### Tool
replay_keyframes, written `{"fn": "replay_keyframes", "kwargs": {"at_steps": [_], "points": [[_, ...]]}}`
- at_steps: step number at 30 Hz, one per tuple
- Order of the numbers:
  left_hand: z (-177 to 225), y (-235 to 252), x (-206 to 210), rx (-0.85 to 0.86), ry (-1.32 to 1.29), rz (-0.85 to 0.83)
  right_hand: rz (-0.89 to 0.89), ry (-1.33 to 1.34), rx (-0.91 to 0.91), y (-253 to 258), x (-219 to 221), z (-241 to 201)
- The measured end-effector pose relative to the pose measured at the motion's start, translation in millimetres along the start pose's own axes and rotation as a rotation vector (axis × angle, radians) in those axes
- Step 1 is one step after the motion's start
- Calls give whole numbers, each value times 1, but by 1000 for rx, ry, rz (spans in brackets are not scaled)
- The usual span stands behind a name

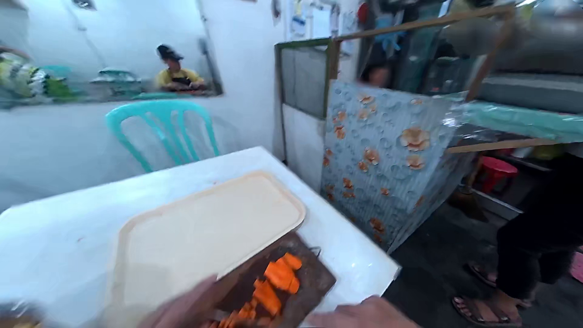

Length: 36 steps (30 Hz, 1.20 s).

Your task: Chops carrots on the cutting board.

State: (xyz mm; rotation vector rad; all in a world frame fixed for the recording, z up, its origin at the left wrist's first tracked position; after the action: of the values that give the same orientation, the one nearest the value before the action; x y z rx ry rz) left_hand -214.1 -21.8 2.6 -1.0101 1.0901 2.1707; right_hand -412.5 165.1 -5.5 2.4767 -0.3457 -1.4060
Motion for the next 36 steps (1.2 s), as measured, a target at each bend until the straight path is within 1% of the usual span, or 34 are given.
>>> {"fn": "replay_keyframes", "kwargs": {"at_steps": [2,3,5,6,9,11,14,18,21,24,25,26,27,30,33,36], "points": [[-7,-6,-10,-81,-17,82,25,100,40,-7,-6,11],[-9,-7,-12,-89,-2,155,39,149,51,-10,-8,17],[-6,-7,-6,-27,15,275,64,216,67,-14,-12,30],[0,-5,0,22,-9,292,74,236,76,-15,-14,34],[15,0,30,112,-63,175,95,284,97,-20,-18,40],[20,3,47,112,-83,81,109,297,103,-22,-20,40],[23,7,65,58,-36,-66,112,309,121,-25,-20,41],[23,10,73,58,8,-105,117,325,116,-26,-19,41],[22,13,74,-3,13,-199,109,334,121,-25,-16,40],[20,16,71,-70,85,-343,108,339,120,-25,-14,38],[17,16,68,-79,111,-365,107,340,121,-25,-14,38],[14,15,65,-75,127,-358,106,340,122,-25,-15,38],[12,14,60,-47,131,-311,105,340,127,-25,-15,38],[14,12,51,89,79,-92,103,351,142,-26,-17,39],[18,14,61,62,17,-75,109,358,133,-25,-18,39],[18,18,71,-9,49,-86,107,349,133,-24,-17,38]]}}
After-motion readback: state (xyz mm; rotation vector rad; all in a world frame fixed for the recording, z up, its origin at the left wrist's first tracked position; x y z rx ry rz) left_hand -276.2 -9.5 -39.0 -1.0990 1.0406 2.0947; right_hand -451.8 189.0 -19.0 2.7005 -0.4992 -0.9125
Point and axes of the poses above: each hand's wrist, its own y-axis towards the middle knuckle, its own x-axis out of the palm, z = x × y, the point moved 8 cm from there along y, towards the middle knuckle, and after that the axes turned 15 degrees about z, right-handed, at the moved point
